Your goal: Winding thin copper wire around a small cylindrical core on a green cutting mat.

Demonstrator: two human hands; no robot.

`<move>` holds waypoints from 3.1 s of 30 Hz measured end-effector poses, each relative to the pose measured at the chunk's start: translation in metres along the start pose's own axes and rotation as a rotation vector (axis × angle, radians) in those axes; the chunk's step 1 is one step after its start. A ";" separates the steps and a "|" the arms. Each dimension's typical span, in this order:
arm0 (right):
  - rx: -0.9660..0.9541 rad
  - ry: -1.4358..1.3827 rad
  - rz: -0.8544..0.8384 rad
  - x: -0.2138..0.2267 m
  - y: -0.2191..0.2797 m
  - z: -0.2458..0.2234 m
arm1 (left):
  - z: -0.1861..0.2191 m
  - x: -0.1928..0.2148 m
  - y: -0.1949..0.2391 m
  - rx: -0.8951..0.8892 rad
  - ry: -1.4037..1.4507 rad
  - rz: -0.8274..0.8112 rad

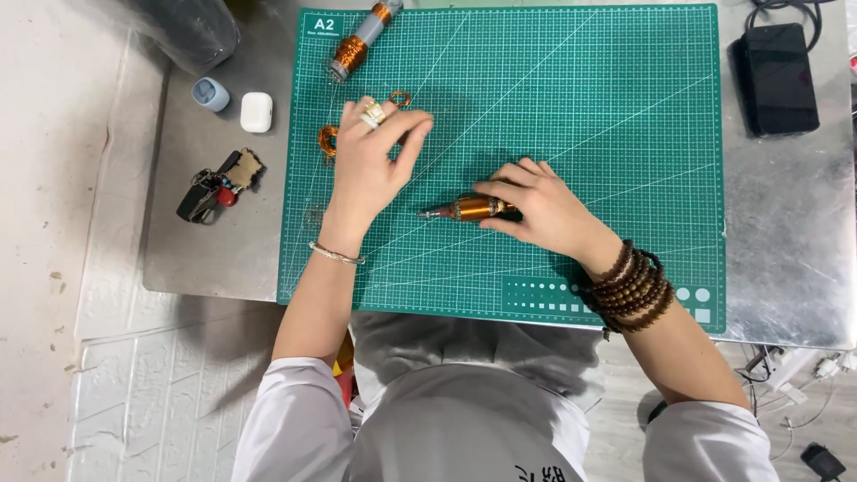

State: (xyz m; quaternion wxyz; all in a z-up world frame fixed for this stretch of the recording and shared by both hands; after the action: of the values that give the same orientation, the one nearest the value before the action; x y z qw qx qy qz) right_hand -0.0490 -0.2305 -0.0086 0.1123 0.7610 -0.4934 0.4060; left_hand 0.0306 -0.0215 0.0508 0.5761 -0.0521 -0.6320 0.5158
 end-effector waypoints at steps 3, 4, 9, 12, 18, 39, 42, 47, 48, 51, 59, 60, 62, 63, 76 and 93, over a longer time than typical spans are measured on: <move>0.011 -0.026 -0.022 0.000 0.000 0.000 | -0.005 0.000 0.002 0.017 -0.103 0.040; 0.012 -0.025 -0.020 0.001 0.001 0.005 | -0.005 0.001 0.001 0.015 -0.104 0.041; -0.022 0.058 0.041 0.025 0.006 0.023 | -0.004 -0.001 0.003 0.026 -0.112 0.070; -0.092 0.024 0.101 0.040 0.012 0.029 | -0.001 -0.018 0.009 0.033 0.000 0.019; -0.186 -0.076 0.036 0.047 0.020 0.044 | 0.014 -0.040 0.017 -0.118 0.019 -0.150; -0.035 -0.108 0.067 0.061 0.026 0.042 | 0.016 -0.053 0.023 -0.094 0.048 -0.311; -0.030 -0.107 0.066 0.060 0.027 0.043 | 0.016 -0.055 0.024 -0.110 0.033 -0.305; -0.011 -0.098 0.070 0.060 0.027 0.043 | 0.016 -0.057 0.025 -0.098 0.023 -0.336; -0.012 -0.100 0.070 0.060 0.027 0.043 | 0.016 -0.058 0.026 -0.091 0.022 -0.352; -0.015 -0.100 0.074 0.061 0.027 0.041 | 0.017 -0.059 0.026 -0.088 0.030 -0.354; 0.003 -0.082 0.067 0.061 0.028 0.042 | 0.017 -0.063 0.028 -0.107 0.036 -0.353; 0.008 -0.075 0.064 0.060 0.028 0.043 | 0.018 -0.063 0.028 -0.118 0.035 -0.343; 0.003 -0.079 0.067 0.060 0.028 0.043 | 0.019 -0.062 0.027 -0.113 0.040 -0.350; -0.003 -0.084 0.069 0.060 0.028 0.043 | 0.020 -0.061 0.028 -0.106 0.046 -0.358; -0.013 -0.086 0.079 0.058 0.028 0.037 | 0.022 -0.060 0.029 -0.085 0.041 -0.356; -0.037 -0.565 0.341 0.062 0.011 -0.008 | 0.058 -0.050 0.021 0.218 0.576 -0.285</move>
State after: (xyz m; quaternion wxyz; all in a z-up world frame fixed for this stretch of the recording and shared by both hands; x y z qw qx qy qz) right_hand -0.0511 -0.2718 0.0393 -0.0847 0.7478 -0.6327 0.1828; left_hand -0.0086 -0.0791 0.0136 0.7994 -0.0447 -0.3855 0.4586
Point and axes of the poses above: each hand's wrist, its own y-axis away from the middle knuckle, its own x-axis out of the back of the hand, z = x × y, the point moved 2 cm from there along -y, towards the middle knuckle, and after that the axes turned 14 degrees about -y, right-handed, at the moved point
